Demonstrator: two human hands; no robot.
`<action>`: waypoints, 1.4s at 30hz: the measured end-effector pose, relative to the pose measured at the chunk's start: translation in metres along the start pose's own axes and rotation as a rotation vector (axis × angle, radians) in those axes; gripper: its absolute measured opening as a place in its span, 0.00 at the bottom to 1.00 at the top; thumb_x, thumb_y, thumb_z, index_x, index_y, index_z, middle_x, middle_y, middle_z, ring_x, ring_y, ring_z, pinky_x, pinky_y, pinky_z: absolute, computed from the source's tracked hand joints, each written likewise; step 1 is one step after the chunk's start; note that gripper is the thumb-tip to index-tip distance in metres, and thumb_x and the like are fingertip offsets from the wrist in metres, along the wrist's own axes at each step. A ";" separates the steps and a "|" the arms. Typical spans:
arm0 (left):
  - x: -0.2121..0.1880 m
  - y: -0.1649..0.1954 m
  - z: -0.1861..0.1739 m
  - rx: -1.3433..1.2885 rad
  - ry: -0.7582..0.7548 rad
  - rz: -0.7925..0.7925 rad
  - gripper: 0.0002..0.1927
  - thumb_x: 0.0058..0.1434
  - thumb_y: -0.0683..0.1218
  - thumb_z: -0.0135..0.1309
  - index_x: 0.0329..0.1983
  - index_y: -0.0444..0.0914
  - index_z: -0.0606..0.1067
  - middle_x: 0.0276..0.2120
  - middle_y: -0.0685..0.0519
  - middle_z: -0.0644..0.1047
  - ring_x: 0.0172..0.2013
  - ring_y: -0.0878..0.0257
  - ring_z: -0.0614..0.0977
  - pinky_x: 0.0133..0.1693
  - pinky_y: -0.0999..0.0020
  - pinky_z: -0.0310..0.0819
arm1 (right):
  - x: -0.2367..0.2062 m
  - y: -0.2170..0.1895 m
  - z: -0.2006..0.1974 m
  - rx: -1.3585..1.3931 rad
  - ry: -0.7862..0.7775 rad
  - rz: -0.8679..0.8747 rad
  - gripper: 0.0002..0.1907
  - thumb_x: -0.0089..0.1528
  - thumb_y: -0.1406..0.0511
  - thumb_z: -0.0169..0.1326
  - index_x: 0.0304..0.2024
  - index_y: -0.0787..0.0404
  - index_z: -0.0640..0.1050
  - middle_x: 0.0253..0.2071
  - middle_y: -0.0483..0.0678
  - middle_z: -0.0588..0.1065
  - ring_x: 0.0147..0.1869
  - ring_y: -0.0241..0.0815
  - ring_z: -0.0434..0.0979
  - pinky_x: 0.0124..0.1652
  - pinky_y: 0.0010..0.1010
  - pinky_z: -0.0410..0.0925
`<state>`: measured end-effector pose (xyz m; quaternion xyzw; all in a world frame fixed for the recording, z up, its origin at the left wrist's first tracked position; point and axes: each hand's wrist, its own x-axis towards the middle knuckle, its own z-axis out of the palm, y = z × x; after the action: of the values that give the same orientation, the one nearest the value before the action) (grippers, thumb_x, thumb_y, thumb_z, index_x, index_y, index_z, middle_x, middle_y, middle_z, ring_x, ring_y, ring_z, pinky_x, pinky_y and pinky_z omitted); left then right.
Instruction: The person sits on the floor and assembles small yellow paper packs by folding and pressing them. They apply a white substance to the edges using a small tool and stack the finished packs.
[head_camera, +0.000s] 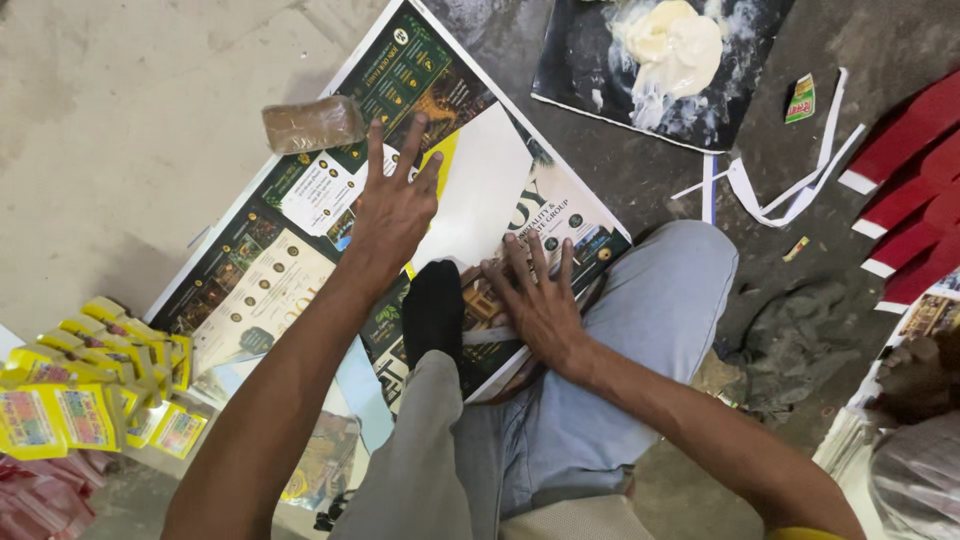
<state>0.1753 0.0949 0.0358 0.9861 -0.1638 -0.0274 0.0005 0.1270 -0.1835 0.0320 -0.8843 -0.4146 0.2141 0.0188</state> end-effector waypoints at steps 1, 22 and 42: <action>0.001 0.000 -0.001 -0.017 -0.033 0.003 0.15 0.54 0.41 0.56 0.44 0.36 0.84 0.63 0.52 0.77 0.76 0.47 0.53 0.70 0.29 0.34 | 0.003 0.007 -0.003 0.007 0.005 0.015 0.48 0.58 0.46 0.61 0.76 0.43 0.56 0.79 0.60 0.43 0.82 0.70 0.39 0.68 0.80 0.34; 0.008 0.007 -0.013 -0.023 -0.152 -0.008 0.06 0.53 0.42 0.56 0.28 0.40 0.84 0.65 0.51 0.74 0.75 0.45 0.54 0.69 0.29 0.33 | 0.095 0.071 -0.044 -0.653 0.205 -0.004 0.39 0.69 0.61 0.52 0.80 0.35 0.53 0.80 0.62 0.49 0.82 0.70 0.41 0.66 0.78 0.32; -0.012 -0.010 0.033 -0.027 0.048 -0.018 0.34 0.43 0.40 0.58 0.58 0.33 0.80 0.66 0.35 0.74 0.76 0.47 0.55 0.70 0.34 0.39 | 0.060 0.080 -0.070 -0.345 0.348 0.112 0.29 0.65 0.61 0.58 0.70 0.55 0.71 0.72 0.66 0.62 0.81 0.73 0.45 0.69 0.79 0.35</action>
<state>0.1658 0.1085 0.0031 0.9878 -0.1547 -0.0057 0.0174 0.2462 -0.1813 0.0576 -0.9195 -0.3858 -0.0147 -0.0731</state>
